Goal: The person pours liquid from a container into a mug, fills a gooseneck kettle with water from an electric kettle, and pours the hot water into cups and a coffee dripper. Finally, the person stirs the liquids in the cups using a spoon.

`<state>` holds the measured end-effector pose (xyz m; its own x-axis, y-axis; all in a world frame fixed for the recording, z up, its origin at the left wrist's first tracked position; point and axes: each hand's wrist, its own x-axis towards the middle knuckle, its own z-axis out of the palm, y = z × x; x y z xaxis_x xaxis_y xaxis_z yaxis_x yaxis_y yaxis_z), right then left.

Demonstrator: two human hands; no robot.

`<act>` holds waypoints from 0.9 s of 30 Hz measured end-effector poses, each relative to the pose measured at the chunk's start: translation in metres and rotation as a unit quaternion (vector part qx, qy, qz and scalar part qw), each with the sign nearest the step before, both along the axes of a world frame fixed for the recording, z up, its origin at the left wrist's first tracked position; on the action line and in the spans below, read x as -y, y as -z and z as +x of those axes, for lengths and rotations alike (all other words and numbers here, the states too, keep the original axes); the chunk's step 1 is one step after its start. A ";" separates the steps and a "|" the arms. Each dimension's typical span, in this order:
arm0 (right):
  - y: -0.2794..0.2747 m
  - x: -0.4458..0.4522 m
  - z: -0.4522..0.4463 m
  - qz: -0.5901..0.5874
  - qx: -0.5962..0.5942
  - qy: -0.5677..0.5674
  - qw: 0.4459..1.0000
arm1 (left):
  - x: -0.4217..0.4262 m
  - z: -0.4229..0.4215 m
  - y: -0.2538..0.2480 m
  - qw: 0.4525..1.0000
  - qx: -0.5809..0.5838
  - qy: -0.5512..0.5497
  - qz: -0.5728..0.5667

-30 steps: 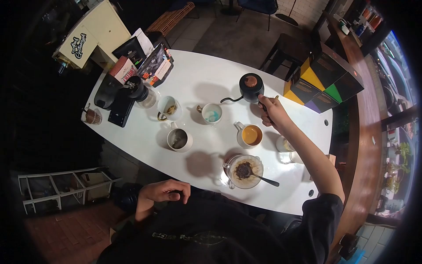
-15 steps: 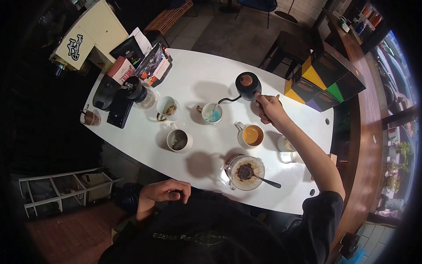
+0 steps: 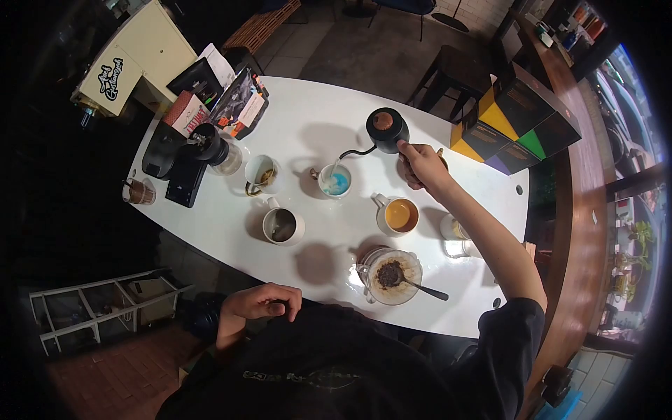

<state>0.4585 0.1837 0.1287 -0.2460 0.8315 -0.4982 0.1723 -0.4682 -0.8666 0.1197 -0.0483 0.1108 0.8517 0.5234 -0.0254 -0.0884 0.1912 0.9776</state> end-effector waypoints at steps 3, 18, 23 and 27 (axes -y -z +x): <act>0.001 -0.003 0.001 0.004 0.009 0.005 1.000 | -0.001 -0.001 0.000 1.000 0.003 0.000 -0.001; 0.003 0.002 0.010 -0.005 0.004 0.002 1.000 | -0.008 0.000 -0.002 1.000 0.006 0.015 -0.002; 0.006 -0.005 0.001 -0.006 -0.009 0.008 1.000 | -0.007 -0.004 -0.002 1.000 0.006 0.007 -0.002; 0.008 -0.009 -0.001 -0.005 -0.004 0.007 1.000 | -0.008 -0.006 -0.001 1.000 0.005 0.008 -0.004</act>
